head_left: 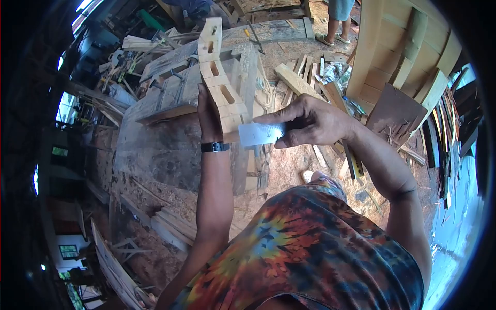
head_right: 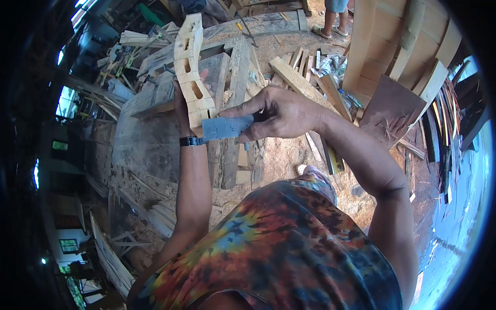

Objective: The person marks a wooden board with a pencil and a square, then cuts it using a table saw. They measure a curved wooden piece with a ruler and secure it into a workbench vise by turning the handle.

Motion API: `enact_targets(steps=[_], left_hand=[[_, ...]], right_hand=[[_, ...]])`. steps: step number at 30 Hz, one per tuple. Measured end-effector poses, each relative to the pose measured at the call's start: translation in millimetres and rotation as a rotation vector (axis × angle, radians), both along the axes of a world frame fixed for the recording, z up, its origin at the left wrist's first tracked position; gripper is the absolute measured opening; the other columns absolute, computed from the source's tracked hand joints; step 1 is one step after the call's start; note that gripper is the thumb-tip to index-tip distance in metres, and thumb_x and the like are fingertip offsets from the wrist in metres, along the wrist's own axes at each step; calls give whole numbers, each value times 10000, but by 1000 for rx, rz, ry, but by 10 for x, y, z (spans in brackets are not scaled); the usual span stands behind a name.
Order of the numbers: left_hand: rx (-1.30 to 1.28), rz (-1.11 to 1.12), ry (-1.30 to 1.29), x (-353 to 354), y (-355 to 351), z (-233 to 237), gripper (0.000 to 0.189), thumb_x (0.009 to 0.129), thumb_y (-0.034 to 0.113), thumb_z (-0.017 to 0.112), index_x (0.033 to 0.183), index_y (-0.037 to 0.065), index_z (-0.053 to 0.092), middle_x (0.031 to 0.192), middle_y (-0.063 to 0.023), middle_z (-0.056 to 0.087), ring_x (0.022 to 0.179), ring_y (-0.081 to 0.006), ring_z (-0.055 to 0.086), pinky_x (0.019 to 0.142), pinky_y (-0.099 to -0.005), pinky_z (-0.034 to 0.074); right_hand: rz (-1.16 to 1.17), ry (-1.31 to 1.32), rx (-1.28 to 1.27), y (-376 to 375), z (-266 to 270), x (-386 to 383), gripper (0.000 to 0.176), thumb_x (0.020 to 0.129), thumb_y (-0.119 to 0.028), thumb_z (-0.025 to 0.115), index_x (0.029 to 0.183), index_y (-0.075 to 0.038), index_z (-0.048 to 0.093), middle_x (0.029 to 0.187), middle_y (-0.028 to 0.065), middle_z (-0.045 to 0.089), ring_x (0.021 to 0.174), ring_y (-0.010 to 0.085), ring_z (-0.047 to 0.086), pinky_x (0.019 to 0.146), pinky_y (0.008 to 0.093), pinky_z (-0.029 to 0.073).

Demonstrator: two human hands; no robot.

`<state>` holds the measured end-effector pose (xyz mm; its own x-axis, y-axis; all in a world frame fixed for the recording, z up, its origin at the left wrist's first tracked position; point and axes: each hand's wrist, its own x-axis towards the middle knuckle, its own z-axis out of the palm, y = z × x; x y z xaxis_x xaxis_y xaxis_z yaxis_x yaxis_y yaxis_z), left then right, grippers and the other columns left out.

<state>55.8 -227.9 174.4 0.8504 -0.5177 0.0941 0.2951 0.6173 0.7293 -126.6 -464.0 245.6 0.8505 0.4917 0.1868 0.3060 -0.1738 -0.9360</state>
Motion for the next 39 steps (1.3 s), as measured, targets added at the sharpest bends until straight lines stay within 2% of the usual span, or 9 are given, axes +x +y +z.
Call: enact_targets(steps=[3,7,11,13,20,27,32,37,39], left_hand=[[-11,14,-99,-14,18,-15,1108,915,750,563,1565,-85,238,939,-131,630,804,-220,689,689,-342,606],[-87,-120,-165,72,47,0,1224,835,782,640,1581,-71,179,944,-122,646,776,-236,703,641,-349,628],[-172,-186,-190,99,43,-17,1240,824,767,668,1590,-59,150,997,-142,668,798,-259,730,633,-359,632],[-214,-329,-248,143,71,-18,1231,831,743,683,1594,-54,138,1000,-146,664,814,-269,728,657,-368,635],[-326,-436,-286,135,54,29,1219,834,676,736,1606,-30,109,999,-151,651,855,-293,724,707,-387,637],[-250,-450,-336,188,103,51,1283,772,662,803,1608,-23,112,996,-143,657,841,-291,723,707,-403,635],[-243,-468,-336,244,82,54,1322,731,657,835,1607,-22,113,1003,-139,667,839,-287,730,699,-394,634],[-164,-489,-394,326,-1,135,1295,747,649,829,1603,-26,131,1004,-138,662,829,-292,731,704,-391,635],[-49,-451,-433,303,-71,205,1322,701,672,842,1584,-63,187,937,-106,705,798,-211,727,646,-327,607]], right_hand=[[56,83,19,83,-124,-25,547,886,-123,797,1406,-92,629,976,91,794,843,79,714,796,276,574],[57,-2,-38,165,-184,-22,549,885,-127,798,1405,-84,626,941,96,794,807,82,715,769,284,572],[39,-101,-83,216,-185,0,535,886,-137,800,1392,-79,637,885,106,790,767,88,719,745,292,568],[38,-106,-97,220,-185,-8,529,881,-137,805,1381,-75,645,879,107,790,757,95,724,735,296,570],[22,-241,-100,267,-211,27,510,848,-124,832,1331,-61,681,862,132,785,694,137,739,673,325,570],[11,-305,-94,283,-368,75,510,834,-86,822,1325,-62,688,834,140,776,694,156,745,658,330,568],[-56,-425,-187,293,-424,63,534,796,-103,830,1315,-93,703,826,150,766,698,238,752,653,363,569],[-138,-396,-143,293,-474,-3,522,786,-129,833,1295,-108,718,835,152,761,701,254,746,646,378,566],[-171,-392,-141,268,-481,-28,513,786,-128,831,1288,-108,723,836,150,761,701,255,744,643,381,565]])
